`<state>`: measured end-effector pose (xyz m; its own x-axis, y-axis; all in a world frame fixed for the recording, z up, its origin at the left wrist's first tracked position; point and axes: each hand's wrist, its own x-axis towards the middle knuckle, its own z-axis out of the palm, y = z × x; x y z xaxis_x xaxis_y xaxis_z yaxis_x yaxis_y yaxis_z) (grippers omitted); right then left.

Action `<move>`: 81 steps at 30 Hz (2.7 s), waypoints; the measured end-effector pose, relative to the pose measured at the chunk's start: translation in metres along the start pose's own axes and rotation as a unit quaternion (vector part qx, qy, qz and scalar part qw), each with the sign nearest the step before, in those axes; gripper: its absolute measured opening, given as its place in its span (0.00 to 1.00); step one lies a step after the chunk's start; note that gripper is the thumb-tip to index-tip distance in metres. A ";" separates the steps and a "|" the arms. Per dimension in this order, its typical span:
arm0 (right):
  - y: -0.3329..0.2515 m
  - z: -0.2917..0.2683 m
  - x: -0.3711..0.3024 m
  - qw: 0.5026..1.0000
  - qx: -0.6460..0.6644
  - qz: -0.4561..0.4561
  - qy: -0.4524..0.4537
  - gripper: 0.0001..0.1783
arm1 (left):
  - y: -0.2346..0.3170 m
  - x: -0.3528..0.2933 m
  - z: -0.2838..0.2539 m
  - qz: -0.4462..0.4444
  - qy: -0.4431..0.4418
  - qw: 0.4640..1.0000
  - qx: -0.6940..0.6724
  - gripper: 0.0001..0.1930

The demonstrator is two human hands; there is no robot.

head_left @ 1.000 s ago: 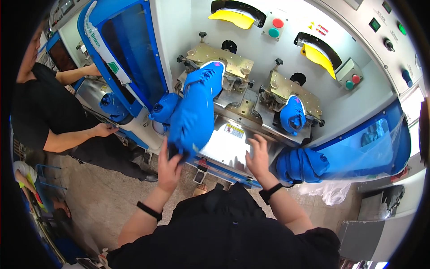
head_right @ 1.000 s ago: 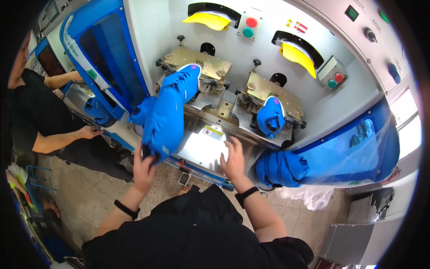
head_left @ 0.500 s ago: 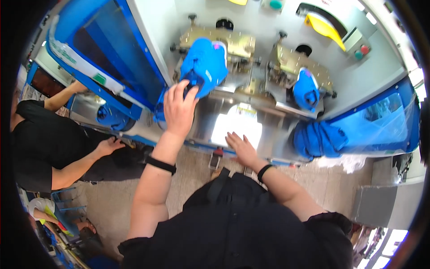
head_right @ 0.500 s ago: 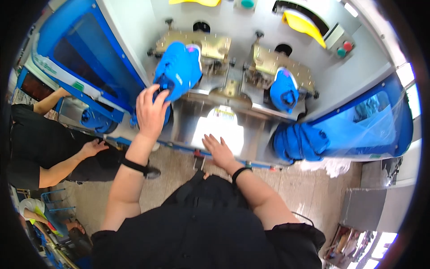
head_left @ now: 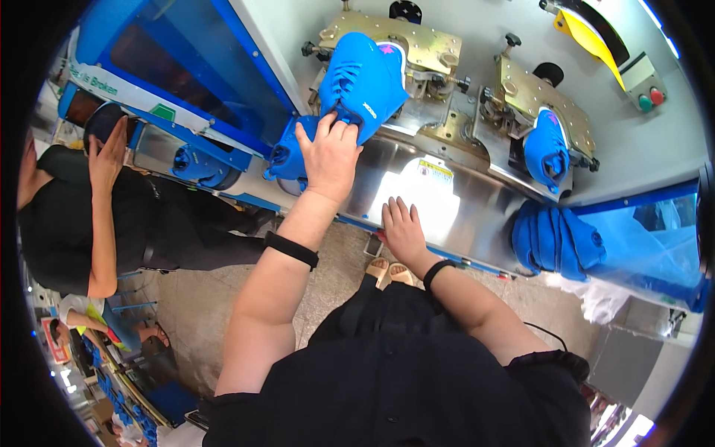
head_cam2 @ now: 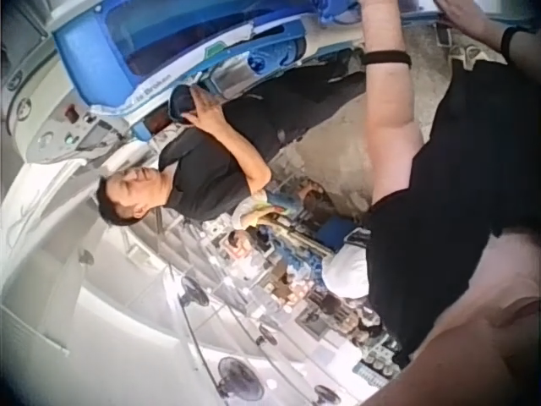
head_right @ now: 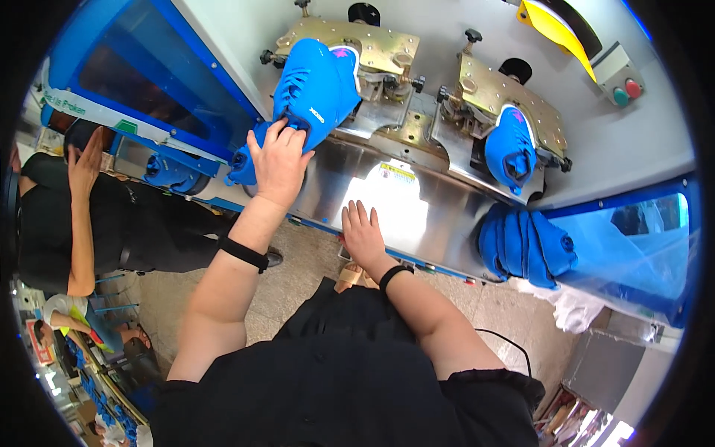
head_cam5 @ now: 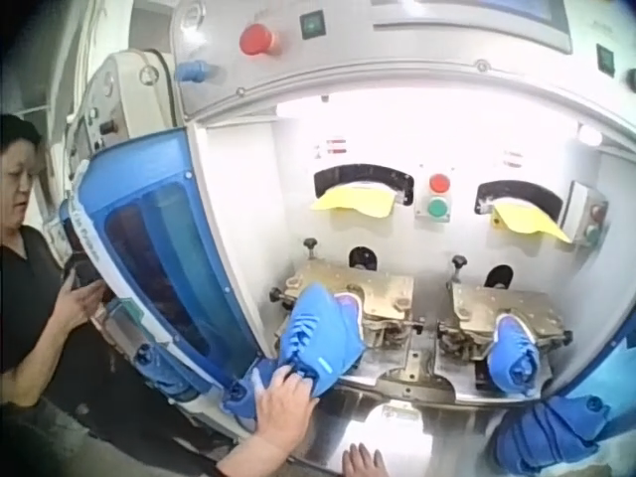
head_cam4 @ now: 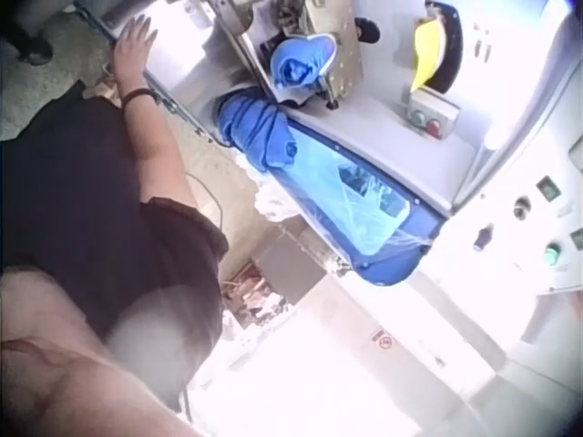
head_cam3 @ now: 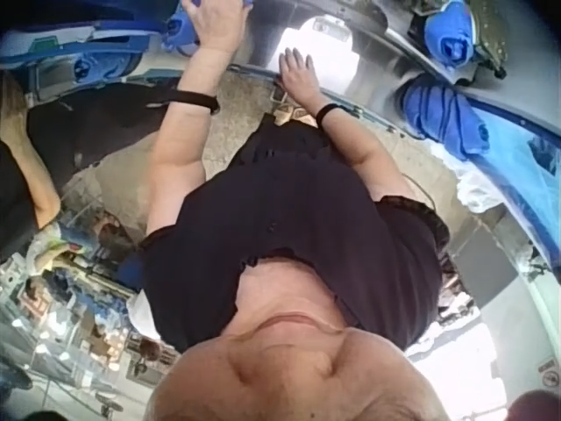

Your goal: Operating industrial heat-setting and lasting machinery to assemble blue shoe uppers and organizing components on an assembly floor.

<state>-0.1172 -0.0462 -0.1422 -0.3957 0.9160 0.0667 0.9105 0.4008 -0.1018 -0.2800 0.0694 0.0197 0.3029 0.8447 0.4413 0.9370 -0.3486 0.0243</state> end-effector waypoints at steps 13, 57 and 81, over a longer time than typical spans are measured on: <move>0.000 -0.028 0.003 0.947 0.296 -0.056 0.114 0.41 | 0.045 -0.071 -0.187 -0.112 0.135 0.971 -0.164 0.18; -0.957 -0.048 -0.800 0.346 0.211 -0.405 -0.820 0.18 | 0.403 -1.047 -0.446 -0.803 0.550 0.087 0.214 0.14; -1.045 0.278 -0.763 0.327 -0.440 -0.721 -0.423 0.21 | 0.330 -1.354 -0.609 -0.898 0.437 0.043 0.035 0.11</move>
<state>-0.8000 -1.1583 -0.3622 -0.0431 -0.3866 -0.9212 -0.7627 0.6083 -0.2196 -0.4865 -1.4366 -0.0236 -0.3623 -0.8637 -0.3504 -0.6796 -0.0125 0.7334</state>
